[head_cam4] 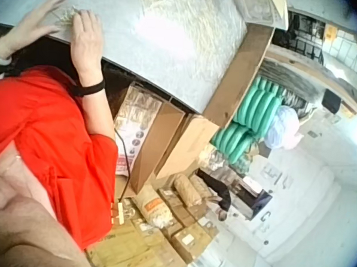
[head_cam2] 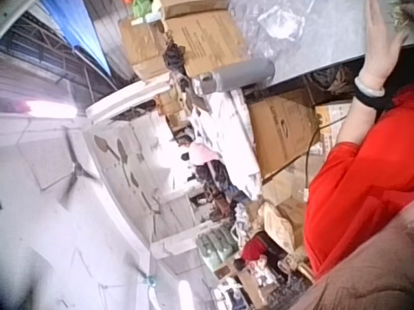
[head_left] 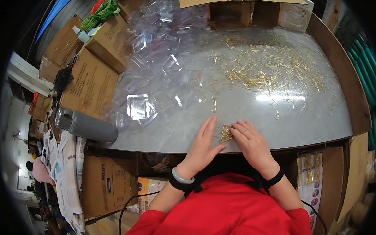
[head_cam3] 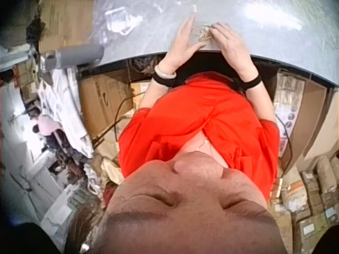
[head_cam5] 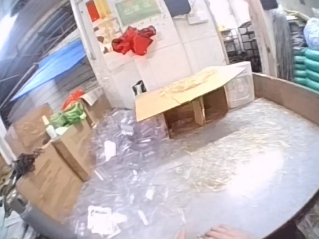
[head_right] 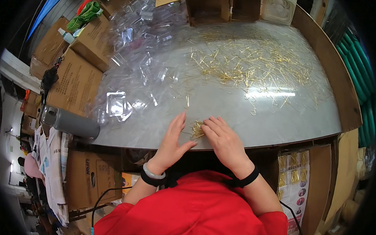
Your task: Sorting small gold-colored metal pins into plastic bags at a workbench.
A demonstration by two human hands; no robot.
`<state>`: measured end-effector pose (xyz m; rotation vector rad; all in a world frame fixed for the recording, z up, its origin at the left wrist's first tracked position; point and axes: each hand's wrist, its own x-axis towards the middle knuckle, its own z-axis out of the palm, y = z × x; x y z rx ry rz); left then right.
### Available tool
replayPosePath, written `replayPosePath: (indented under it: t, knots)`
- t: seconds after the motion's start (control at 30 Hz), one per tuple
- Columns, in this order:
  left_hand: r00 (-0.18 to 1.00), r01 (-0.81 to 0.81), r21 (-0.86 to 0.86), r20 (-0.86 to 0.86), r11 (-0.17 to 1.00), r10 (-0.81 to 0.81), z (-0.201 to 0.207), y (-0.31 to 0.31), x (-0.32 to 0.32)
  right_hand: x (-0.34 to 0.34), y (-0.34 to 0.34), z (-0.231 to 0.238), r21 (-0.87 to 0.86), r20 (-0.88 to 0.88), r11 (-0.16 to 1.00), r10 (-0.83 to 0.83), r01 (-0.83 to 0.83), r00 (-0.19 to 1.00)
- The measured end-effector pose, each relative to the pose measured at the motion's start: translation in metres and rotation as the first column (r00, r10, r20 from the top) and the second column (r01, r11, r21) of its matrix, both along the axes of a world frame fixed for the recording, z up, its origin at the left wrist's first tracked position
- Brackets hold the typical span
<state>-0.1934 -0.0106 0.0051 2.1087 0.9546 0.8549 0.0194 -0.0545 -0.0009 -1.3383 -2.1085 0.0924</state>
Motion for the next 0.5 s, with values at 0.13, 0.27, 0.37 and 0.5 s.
replayPosePath:
  t: [0.13,0.27,0.37,0.5]
  knots:
    - [0.989,-0.135,0.036,-0.061,0.990,0.137,0.001,-0.020,0.008,-0.005,-0.001,0.002,0.016,-0.015,0.999,-0.035,0.035,0.999]
    - [0.981,-0.195,0.070,-0.010,0.978,0.196,-0.002,-0.027,0.034,-0.006,0.000,0.001,0.037,-0.014,0.998,-0.042,0.043,0.999]
    - [0.979,-0.203,0.084,0.007,0.976,0.203,-0.003,-0.029,0.046,-0.005,0.000,0.001,0.023,-0.020,0.999,-0.046,0.047,0.999]
    - [0.976,-0.217,0.094,0.023,0.972,0.216,-0.005,-0.030,0.049,-0.005,0.000,0.003,0.003,-0.098,0.999,-0.039,0.039,0.994]
